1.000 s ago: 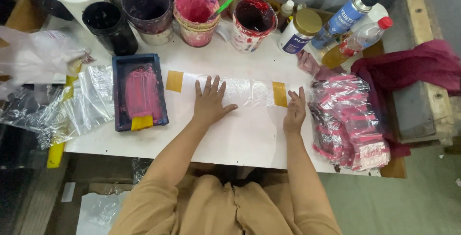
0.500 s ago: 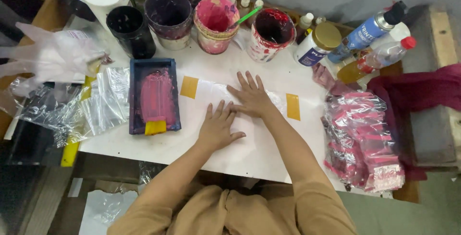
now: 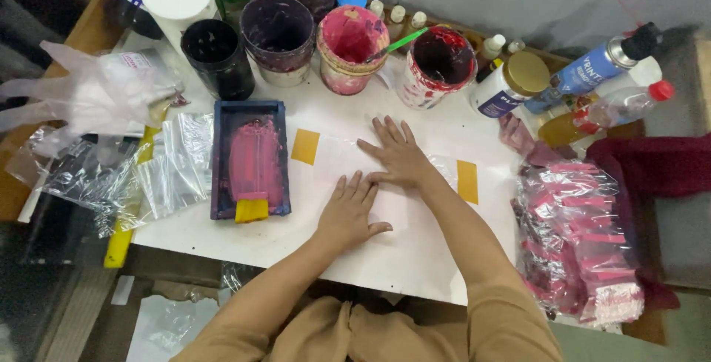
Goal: Manually screen printing a pink design onto small plastic bags using a screen frame and a squeegee.
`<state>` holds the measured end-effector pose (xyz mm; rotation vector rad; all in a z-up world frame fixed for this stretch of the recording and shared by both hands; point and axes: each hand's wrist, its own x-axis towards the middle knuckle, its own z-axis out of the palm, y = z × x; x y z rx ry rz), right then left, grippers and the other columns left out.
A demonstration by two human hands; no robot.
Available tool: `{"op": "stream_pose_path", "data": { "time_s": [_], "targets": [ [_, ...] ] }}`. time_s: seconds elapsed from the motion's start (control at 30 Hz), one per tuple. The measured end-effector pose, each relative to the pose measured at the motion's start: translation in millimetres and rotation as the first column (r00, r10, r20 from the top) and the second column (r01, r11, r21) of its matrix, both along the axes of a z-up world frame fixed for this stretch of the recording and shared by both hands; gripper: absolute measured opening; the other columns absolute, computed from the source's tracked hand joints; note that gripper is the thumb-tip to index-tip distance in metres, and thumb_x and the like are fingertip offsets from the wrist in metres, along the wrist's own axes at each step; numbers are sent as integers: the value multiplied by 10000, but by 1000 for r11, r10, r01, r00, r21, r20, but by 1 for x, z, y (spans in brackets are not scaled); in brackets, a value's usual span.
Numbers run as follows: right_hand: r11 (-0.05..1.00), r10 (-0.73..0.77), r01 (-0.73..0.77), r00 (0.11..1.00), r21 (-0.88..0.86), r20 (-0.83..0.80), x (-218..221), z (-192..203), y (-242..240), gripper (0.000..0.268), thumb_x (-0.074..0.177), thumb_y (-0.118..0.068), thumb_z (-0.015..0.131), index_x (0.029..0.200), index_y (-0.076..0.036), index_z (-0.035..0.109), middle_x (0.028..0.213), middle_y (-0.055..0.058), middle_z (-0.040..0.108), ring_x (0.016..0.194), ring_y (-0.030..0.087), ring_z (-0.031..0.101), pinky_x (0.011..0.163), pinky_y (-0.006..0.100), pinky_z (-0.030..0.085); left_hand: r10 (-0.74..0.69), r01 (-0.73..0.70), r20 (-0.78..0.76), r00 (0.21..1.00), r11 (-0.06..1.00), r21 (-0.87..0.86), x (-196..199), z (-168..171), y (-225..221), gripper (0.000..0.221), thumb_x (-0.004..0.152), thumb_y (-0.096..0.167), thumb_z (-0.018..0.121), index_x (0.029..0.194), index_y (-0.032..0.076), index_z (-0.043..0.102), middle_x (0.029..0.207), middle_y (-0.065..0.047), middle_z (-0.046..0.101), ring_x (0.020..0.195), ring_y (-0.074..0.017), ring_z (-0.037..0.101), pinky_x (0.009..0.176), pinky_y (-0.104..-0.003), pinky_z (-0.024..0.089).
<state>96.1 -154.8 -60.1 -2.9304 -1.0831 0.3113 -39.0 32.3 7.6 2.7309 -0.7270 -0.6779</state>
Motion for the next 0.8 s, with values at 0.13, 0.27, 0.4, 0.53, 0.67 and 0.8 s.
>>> {"op": "stream_pose_path", "data": {
  "time_s": [0.13,0.27,0.4,0.53,0.67,0.8],
  "targets": [
    [1000,25,-25,1000,-6,-5,6,1,-1,1008,730,-1005,180,1588,-481,263,1712,129,150,1570,399,101,1248,593,21,14,-14,-3,1000,1000,-22,-1,-1,-1,992,927,787,239,1597,56,255,1684,-152,216,1572,-344,114,1273,-533,28],
    [1000,16,-16,1000,-20,16,12,-3,-2,1026,718,-1017,173,1595,-488,232,1713,118,151,1570,389,102,1247,593,10,13,-13,11,1000,1000,-23,0,-4,-1,991,929,783,268,1594,49,263,1685,-158,211,1569,-348,120,1271,-535,32],
    [999,-21,21,1000,-32,13,14,-6,-4,1059,707,-1030,136,1612,-482,193,1713,112,152,1572,377,103,1244,591,-3,17,-16,39,999,999,-39,-1,-5,0,1003,923,795,272,1591,47,275,1681,-161,223,1565,-351,138,1270,-536,44],
    [983,-182,183,983,35,-24,-9,14,-3,988,840,-924,147,1623,-333,263,1729,120,78,1582,355,68,1244,586,-39,41,-34,82,996,996,-77,2,-19,1,963,942,776,267,1585,59,293,1672,-152,252,1562,-335,159,1267,-535,51],
    [889,-434,445,894,104,-113,-47,23,4,674,1012,-468,366,1615,-172,314,1725,142,87,1580,326,92,1238,582,-15,209,-171,186,960,964,-203,30,-37,0,605,1079,421,291,1563,66,368,1649,-134,329,1546,-313,238,1258,-525,103],
    [853,-483,498,867,157,-122,-74,10,16,562,1047,-336,407,1577,-150,385,1711,138,175,1568,320,179,1245,585,80,277,-216,271,922,948,-233,60,-51,-9,510,1076,274,368,1540,71,427,1630,-136,374,1541,-309,266,1255,-537,111]
  ]
}}
